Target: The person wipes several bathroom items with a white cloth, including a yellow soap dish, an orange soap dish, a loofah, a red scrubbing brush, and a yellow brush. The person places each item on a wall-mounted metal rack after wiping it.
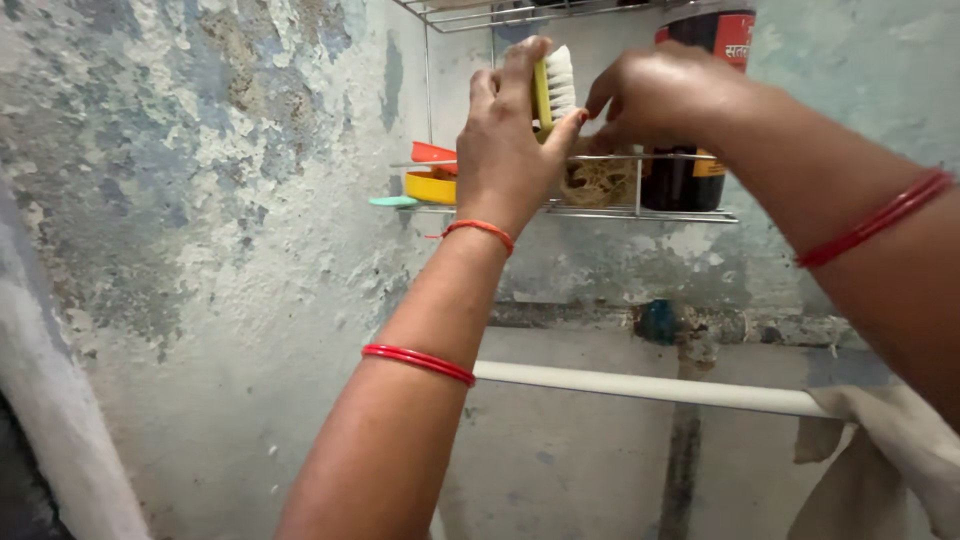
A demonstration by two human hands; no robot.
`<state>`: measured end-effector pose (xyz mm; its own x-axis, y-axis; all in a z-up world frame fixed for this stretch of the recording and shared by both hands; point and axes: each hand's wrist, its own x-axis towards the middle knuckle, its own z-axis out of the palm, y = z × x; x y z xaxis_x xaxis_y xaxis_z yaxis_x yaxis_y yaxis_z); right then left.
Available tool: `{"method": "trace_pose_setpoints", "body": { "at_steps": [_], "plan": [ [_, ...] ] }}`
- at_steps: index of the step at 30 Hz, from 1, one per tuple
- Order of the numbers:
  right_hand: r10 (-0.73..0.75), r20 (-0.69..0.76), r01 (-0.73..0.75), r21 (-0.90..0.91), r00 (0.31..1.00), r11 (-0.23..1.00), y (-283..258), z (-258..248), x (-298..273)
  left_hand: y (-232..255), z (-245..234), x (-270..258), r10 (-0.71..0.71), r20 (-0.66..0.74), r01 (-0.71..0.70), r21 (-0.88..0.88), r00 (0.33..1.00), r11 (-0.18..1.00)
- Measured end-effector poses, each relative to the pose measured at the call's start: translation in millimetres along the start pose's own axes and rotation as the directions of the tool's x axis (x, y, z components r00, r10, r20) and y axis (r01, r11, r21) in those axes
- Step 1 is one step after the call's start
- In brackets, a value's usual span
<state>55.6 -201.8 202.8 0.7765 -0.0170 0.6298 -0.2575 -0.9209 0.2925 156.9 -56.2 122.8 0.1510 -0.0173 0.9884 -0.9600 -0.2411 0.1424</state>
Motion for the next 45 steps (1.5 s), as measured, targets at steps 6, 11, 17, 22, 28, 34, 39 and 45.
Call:
{"method": "trace_pose_setpoints", "body": {
  "at_steps": [6, 11, 17, 22, 28, 34, 39, 45],
  "plan": [
    [0.079, 0.007, -0.079, -0.022, 0.997, 0.997, -10.7, 6.2, -12.3, 5.3, -0.5, 3.0, 0.005, 0.022, -0.005, 0.018, 1.0, 1.0],
    [0.061, -0.024, -0.062, -0.039, 0.998, 0.997, 1.6, 10.5, -20.3, 6.0, -4.8, 8.4, -0.027, 0.075, 0.025, 0.023, 0.997, 0.999],
    [0.038, -0.136, -0.053, -0.108, 0.99, 0.993, 3.4, 22.4, -20.8, 10.7, -7.7, 16.1, -0.027, 0.113, 0.012, 0.132, 0.993, 0.991],
    [0.017, -0.189, -0.04, -0.116, 0.982, 0.992, 8.1, 29.4, -17.8, 22.6, -4.0, 18.5, -0.067, 0.068, 0.053, 0.19, 0.995, 0.98],
    [0.003, -0.255, -0.034, -0.116, 0.967, 0.993, 12.7, 37.2, -15.7, 29.9, -2.6, 34.3, -0.26, 0.058, 0.234, 0.28, 0.964, 0.931],
    [0.01, -0.275, -0.05, -0.139, 0.962, 0.989, 15.1, 42.4, -12.5, 26.4, 1.5, 41.3, -0.318, 0.026, 0.293, 0.327, 0.948, 0.899],
    [0.02, -0.29, -0.064, -0.143, 0.957, 0.988, 16.4, 44.0, -12.3, 23.0, -7.9, 42.9, -0.335, -0.009, 0.328, 0.223, 0.942, 0.918],
    [0.025, -0.25, -0.053, -0.106, 0.968, 0.993, 14.5, 37.8, -16.4, 19.6, -23.7, 49.8, 0.048, -0.162, -0.011, 0.22, 0.986, 0.975]
  ]
}}
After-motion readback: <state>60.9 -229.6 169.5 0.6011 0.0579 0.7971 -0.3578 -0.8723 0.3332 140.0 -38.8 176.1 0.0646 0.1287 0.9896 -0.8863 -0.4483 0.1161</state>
